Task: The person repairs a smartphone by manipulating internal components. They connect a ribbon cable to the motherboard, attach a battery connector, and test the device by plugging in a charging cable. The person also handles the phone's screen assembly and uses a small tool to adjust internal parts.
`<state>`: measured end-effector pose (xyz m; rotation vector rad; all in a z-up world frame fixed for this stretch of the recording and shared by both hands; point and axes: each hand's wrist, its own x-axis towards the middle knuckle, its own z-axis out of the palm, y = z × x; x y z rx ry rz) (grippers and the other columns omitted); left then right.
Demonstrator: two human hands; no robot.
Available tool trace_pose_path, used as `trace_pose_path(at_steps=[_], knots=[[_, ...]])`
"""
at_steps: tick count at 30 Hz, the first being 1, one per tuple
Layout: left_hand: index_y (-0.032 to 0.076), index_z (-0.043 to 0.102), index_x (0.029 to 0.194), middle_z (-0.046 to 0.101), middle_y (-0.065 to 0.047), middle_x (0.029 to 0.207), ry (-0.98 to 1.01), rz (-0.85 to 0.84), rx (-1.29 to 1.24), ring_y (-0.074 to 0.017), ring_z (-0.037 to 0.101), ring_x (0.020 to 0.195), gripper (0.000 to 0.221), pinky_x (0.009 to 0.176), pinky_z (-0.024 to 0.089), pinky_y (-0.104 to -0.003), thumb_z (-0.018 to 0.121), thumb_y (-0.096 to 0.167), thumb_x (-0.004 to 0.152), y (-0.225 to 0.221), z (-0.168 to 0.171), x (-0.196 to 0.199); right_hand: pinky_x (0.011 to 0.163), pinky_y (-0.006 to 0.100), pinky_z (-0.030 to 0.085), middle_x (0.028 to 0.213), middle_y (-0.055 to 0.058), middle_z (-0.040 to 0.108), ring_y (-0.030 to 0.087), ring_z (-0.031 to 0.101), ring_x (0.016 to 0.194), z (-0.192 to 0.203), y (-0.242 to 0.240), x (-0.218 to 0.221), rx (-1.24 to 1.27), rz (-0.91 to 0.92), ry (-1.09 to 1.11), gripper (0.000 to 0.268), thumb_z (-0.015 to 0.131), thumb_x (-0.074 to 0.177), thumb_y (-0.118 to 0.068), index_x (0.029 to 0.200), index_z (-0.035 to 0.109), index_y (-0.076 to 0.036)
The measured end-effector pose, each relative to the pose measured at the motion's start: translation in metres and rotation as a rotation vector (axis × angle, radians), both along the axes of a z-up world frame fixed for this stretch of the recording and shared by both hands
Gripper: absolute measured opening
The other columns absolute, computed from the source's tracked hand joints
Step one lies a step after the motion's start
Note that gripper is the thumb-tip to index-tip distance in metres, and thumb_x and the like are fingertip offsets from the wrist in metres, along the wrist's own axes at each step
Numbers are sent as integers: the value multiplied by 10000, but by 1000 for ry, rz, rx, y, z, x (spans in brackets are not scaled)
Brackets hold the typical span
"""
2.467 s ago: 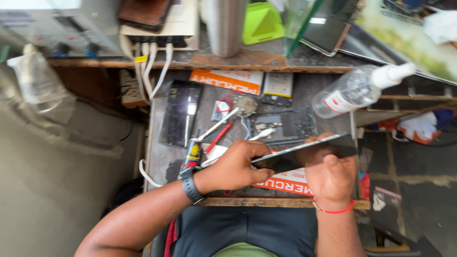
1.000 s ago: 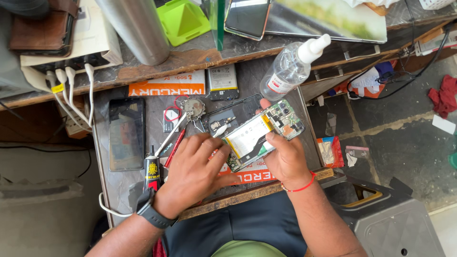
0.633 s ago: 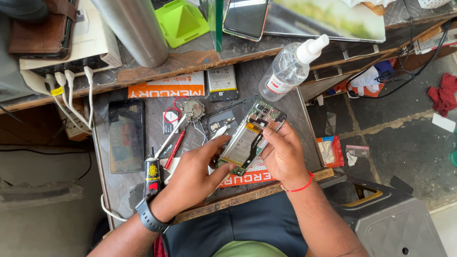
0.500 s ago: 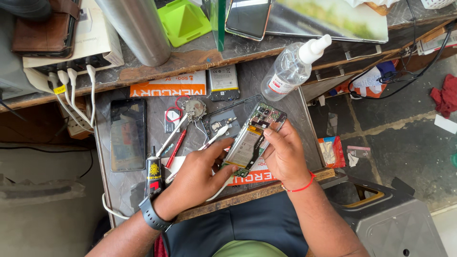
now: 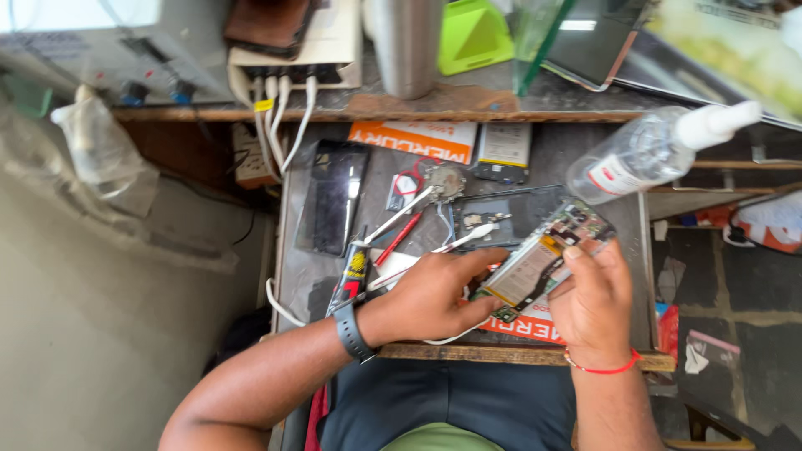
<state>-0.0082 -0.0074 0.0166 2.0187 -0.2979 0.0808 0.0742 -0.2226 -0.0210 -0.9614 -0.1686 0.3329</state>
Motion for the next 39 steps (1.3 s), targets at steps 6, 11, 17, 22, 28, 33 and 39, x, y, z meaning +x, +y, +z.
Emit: trace_pose_path(at_steps=[6, 11, 17, 22, 28, 33, 39], knots=[[3, 581, 1368, 748, -190, 928, -36, -23, 27, -354, 727, 760, 586, 691, 566, -442, 704, 242, 847, 1, -3, 0, 1077, 408, 493, 1282, 113, 642, 213, 627, 1178, 4, 0, 0, -1, 22, 2, 316, 504, 1037, -7, 1352, 534, 5], [1, 579, 1361, 745, -185, 914, -37, -22, 46, -358, 725, 764, 582, 691, 560, -451, 705, 252, 852, 2, -4, 0, 1063, 409, 500, 1273, 113, 644, 214, 632, 1168, 3, 0, 0, -16, 12, 5, 319, 502, 1029, -11, 1346, 532, 0], [-1, 579, 1360, 745, -186, 909, -31, -23, 41, -359, 728, 771, 581, 693, 562, -447, 710, 253, 853, 2, -3, 0, 1076, 409, 498, 1275, 116, 643, 213, 631, 1173, 1, -1, 1, -6, 15, 6, 301, 504, 1039, -6, 1338, 529, 1], [5, 584, 1359, 746, -189, 906, -18, -18, 34, -356, 731, 771, 573, 689, 565, -442, 706, 242, 851, 1, -2, 0, 1082, 404, 499, 1276, 108, 640, 206, 629, 1175, 1, 0, 2, -13, 13, 0, 310, 501, 1036, -4, 1345, 532, 0], [0, 584, 1354, 741, -197, 911, -18, -24, 31, -361, 730, 777, 562, 694, 563, -445, 703, 243, 862, 1, -2, 1, 1078, 410, 502, 1274, 107, 641, 209, 630, 1172, 0, -1, 1, -26, -2, 13, 313, 496, 1030, -1, 1341, 534, -4], [-5, 589, 1349, 734, -204, 893, -19, -23, 42, -370, 726, 781, 559, 699, 559, -456, 699, 243, 860, 1, -3, 0, 1069, 415, 506, 1276, 110, 641, 211, 632, 1170, 1, -1, 1, -29, -2, 28, 314, 493, 1032, -3, 1344, 529, -4], [-10, 594, 1343, 733, -206, 884, -27, -22, 45, -374, 724, 777, 556, 698, 557, -458, 700, 246, 861, 1, -4, 1, 1069, 418, 509, 1275, 113, 638, 213, 633, 1171, 2, 0, 1, -23, 6, 25, 320, 496, 1032, -7, 1351, 523, -3]])
